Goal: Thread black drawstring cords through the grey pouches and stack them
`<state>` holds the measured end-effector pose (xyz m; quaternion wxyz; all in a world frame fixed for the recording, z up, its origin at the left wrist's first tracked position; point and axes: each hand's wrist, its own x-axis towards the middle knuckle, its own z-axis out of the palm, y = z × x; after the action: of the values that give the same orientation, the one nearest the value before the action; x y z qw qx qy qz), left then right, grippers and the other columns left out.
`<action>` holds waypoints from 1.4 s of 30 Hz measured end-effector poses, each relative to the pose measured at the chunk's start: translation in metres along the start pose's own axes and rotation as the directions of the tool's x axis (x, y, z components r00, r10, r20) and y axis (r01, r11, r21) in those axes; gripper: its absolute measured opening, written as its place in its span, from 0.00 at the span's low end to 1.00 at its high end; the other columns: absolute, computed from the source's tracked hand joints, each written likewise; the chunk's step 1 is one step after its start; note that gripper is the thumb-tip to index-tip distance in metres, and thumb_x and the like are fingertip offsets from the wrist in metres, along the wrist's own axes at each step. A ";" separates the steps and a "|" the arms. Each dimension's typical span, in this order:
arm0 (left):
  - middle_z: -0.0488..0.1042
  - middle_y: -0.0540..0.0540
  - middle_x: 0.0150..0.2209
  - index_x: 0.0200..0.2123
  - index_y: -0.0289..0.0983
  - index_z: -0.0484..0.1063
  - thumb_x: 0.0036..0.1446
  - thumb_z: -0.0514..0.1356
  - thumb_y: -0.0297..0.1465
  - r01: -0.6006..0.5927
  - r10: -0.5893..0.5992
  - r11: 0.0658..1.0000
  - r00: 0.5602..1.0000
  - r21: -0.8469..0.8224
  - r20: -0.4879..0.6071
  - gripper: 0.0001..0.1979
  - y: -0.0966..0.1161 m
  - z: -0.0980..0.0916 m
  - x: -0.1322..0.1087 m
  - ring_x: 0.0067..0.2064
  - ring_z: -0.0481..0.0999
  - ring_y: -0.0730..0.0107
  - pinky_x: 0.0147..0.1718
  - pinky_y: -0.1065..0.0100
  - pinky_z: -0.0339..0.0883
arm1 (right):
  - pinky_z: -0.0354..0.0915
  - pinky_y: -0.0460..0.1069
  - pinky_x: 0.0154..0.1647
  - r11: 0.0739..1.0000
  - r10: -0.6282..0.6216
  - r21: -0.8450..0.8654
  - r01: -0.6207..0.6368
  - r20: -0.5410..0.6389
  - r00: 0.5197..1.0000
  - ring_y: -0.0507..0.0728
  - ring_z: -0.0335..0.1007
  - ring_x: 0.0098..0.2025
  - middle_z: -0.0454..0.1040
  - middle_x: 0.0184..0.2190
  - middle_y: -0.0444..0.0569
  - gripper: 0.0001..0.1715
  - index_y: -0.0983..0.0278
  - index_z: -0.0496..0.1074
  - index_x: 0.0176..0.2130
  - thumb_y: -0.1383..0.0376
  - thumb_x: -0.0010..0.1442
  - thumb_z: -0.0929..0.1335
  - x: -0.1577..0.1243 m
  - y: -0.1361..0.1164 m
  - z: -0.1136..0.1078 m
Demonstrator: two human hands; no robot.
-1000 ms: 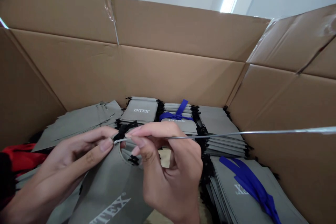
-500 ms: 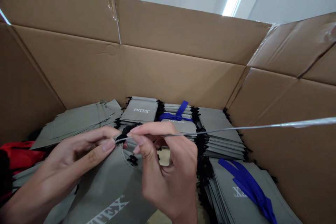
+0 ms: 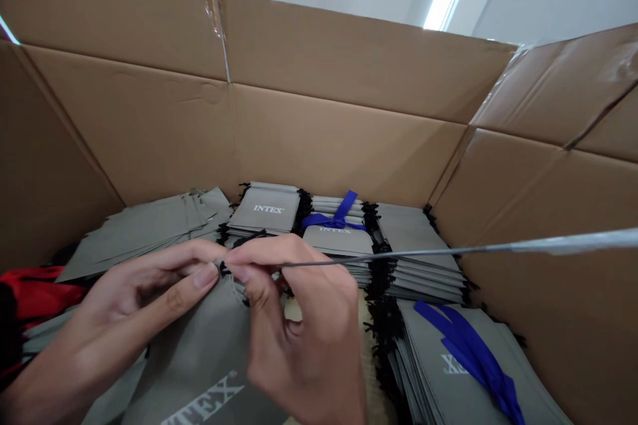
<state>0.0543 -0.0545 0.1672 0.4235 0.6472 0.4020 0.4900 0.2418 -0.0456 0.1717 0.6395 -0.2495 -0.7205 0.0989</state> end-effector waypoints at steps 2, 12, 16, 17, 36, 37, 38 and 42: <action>0.86 0.46 0.35 0.46 0.43 0.88 0.70 0.66 0.48 0.007 -0.007 1.000 1.000 -0.016 -0.006 0.17 -0.001 -0.002 -0.001 0.38 0.82 0.62 0.35 0.72 0.73 | 0.80 0.49 0.34 1.000 0.005 0.026 -0.005 -0.026 1.000 0.56 0.85 0.38 0.87 0.38 0.48 0.14 0.59 0.81 0.43 0.77 0.70 0.70 -0.002 0.001 0.003; 0.86 0.48 0.37 0.47 0.44 0.87 0.71 0.66 0.47 0.012 -0.012 0.999 1.000 -0.036 0.007 0.15 -0.004 -0.002 -0.001 0.38 0.82 0.64 0.33 0.73 0.72 | 0.78 0.49 0.28 0.999 0.052 0.015 -0.050 -0.211 0.976 0.55 0.81 0.31 0.85 0.38 0.47 0.10 0.58 0.81 0.44 0.73 0.71 0.72 -0.005 -0.001 0.007; 0.85 0.50 0.35 0.47 0.46 0.86 0.73 0.64 0.47 -0.027 0.029 0.997 0.999 0.068 -0.031 0.15 -0.004 0.000 -0.002 0.36 0.82 0.66 0.31 0.75 0.72 | 0.78 0.50 0.32 0.996 0.069 -0.020 -0.081 -0.352 0.934 0.56 0.80 0.34 0.82 0.39 0.47 0.10 0.58 0.80 0.48 0.71 0.74 0.70 -0.004 -0.007 0.004; 0.85 0.51 0.35 0.48 0.46 0.86 0.73 0.63 0.47 -0.034 0.038 0.993 0.999 0.110 -0.035 0.15 -0.004 0.001 -0.002 0.36 0.82 0.66 0.30 0.75 0.71 | 0.77 0.50 0.32 0.995 0.088 -0.005 -0.096 -0.357 0.930 0.56 0.80 0.34 0.80 0.37 0.47 0.11 0.58 0.80 0.49 0.70 0.75 0.69 -0.004 -0.007 0.000; 0.86 0.59 0.32 0.44 0.46 0.79 0.71 0.64 0.35 -0.336 0.606 0.727 0.724 0.599 -0.330 0.03 -0.015 0.023 -0.009 0.24 0.83 0.75 0.30 0.79 0.78 | 0.51 0.44 0.17 0.972 0.196 -0.090 -0.216 -0.193 0.962 0.47 0.49 0.17 0.58 0.16 0.33 0.06 0.57 0.86 0.37 0.69 0.62 0.77 -0.013 -0.021 0.014; 0.87 0.59 0.32 0.44 0.46 0.79 0.71 0.64 0.35 -0.345 0.603 0.737 0.724 0.581 -0.335 0.03 -0.013 0.024 -0.010 0.24 0.84 0.75 0.30 0.79 0.78 | 0.52 0.44 0.17 0.979 0.160 -0.090 -0.180 -0.194 0.968 0.46 0.50 0.17 0.61 0.16 0.33 0.08 0.57 0.86 0.38 0.70 0.63 0.76 -0.012 -0.021 0.016; 0.87 0.59 0.32 0.43 0.46 0.78 0.71 0.64 0.35 -0.347 0.590 0.753 0.732 0.559 -0.341 0.03 -0.011 0.024 -0.011 0.24 0.84 0.74 0.29 0.79 0.78 | 0.53 0.43 0.17 0.985 0.131 -0.086 -0.150 -0.191 0.973 0.46 0.51 0.17 0.65 0.16 0.34 0.08 0.57 0.86 0.38 0.71 0.63 0.76 -0.011 -0.021 0.018; 0.86 0.60 0.30 0.40 0.46 0.78 0.69 0.65 0.33 -0.345 0.531 0.814 0.767 0.467 -0.360 0.02 -0.005 0.025 -0.011 0.26 0.86 0.75 0.27 0.81 0.77 | 0.59 0.43 0.17 0.993 0.084 -0.068 -0.096 -0.167 0.982 0.46 0.58 0.17 0.77 0.22 0.37 0.10 0.58 0.86 0.40 0.72 0.64 0.76 -0.010 -0.019 0.016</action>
<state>0.0759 -0.0669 0.1552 0.0515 0.6521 0.4130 0.6337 0.2223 -0.0639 0.1695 0.6813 -0.3132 -0.6568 0.0796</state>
